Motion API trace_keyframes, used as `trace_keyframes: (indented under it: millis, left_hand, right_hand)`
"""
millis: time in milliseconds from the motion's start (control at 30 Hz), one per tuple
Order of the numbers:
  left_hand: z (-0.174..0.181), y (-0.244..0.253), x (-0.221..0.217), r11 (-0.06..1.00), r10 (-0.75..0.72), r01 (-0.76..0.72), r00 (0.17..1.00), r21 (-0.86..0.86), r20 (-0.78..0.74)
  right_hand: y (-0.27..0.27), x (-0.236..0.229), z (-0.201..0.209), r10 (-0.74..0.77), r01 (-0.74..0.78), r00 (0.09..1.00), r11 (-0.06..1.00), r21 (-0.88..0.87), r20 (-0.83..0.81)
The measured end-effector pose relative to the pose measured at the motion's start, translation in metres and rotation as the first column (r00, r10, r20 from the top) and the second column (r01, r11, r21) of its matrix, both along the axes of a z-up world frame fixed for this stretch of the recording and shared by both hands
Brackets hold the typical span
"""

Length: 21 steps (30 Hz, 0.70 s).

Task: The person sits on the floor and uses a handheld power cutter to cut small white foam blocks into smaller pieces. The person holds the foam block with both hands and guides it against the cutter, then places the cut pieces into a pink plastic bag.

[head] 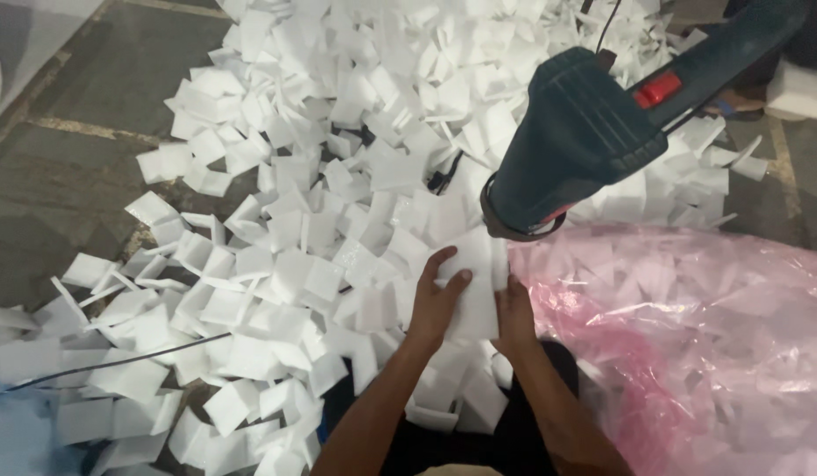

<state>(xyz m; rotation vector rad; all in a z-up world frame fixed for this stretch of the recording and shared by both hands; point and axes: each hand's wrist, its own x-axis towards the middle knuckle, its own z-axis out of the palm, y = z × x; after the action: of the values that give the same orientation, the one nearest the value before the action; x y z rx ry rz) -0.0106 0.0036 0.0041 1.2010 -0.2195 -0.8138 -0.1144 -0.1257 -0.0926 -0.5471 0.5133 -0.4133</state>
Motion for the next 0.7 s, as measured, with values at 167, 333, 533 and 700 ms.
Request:
trace_keyframes:
  millis: [167, 333, 533, 700]
  left_hand:
    - [-0.001, -0.028, 0.029, 0.997, 0.011, -0.009, 0.999, -0.072, 0.03]
    - [-0.007, -0.02, 0.025, 1.0, 0.009, 0.0, 0.95, -0.027, 0.313]
    - [0.007, 0.041, 0.0, 0.981, -0.15, 0.039, 0.774, 0.19, 0.615]
    - [0.011, 0.085, -0.014, 0.968, -0.234, 0.092, 0.659, 0.233, 0.715]
  right_hand:
    - [-0.031, 0.034, -0.003, 0.007, -0.004, 0.999, 0.999, -0.05, 0.05]
    - [-0.026, 0.026, -0.019, 0.053, -0.053, 0.999, 0.987, -0.153, -0.003]
    - [0.019, -0.028, -0.005, 0.043, -0.17, 0.983, 0.569, -0.804, -0.178]
    - [0.071, -0.049, 0.029, 0.073, -0.281, 0.958, 0.457, -0.844, -0.279]
